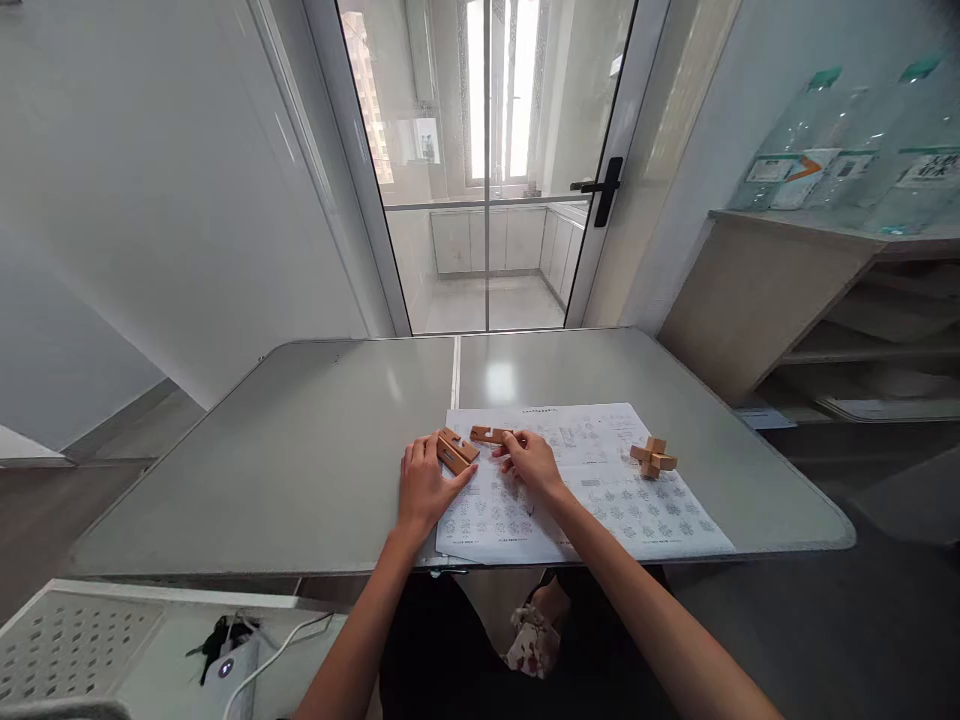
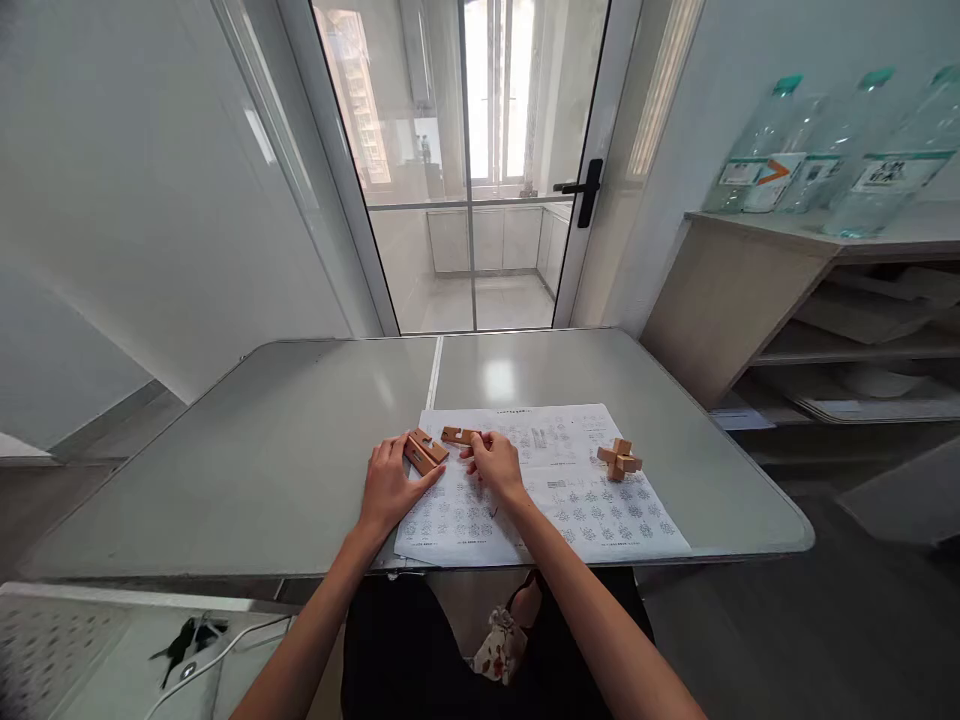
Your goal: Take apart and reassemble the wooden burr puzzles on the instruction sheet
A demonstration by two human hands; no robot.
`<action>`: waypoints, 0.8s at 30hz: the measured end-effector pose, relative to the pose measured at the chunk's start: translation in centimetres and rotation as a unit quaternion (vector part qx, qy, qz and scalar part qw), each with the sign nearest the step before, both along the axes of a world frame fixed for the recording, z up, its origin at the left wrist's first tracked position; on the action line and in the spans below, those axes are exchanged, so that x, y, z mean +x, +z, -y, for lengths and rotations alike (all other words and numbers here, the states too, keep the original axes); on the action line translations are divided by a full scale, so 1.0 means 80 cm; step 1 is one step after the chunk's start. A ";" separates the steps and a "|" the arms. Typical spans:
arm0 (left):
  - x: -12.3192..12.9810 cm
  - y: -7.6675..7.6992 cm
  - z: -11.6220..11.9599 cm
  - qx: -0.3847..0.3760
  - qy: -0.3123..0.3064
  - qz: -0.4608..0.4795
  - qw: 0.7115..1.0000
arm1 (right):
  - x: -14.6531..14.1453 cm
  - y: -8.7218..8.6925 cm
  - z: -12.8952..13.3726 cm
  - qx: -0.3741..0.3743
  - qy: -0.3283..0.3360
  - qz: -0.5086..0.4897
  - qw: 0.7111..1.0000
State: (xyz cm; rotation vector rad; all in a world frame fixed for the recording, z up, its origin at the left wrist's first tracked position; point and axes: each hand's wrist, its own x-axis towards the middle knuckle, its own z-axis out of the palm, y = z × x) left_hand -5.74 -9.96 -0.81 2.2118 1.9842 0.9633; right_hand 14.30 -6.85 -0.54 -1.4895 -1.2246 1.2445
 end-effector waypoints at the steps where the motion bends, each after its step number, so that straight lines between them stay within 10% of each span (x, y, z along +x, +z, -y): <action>1: 0.000 -0.001 -0.003 0.002 0.003 -0.003 1.000 | -0.004 0.002 -0.002 -0.005 0.010 0.020 1.000; 13: -0.001 -0.008 -0.021 0.004 0.022 -0.022 1.000 | -0.023 0.022 -0.032 -0.043 0.138 0.255 0.956; 24: -0.011 -0.011 -0.015 -0.020 0.015 0.049 0.999 | 0.009 0.020 0.010 0.023 0.188 0.119 0.975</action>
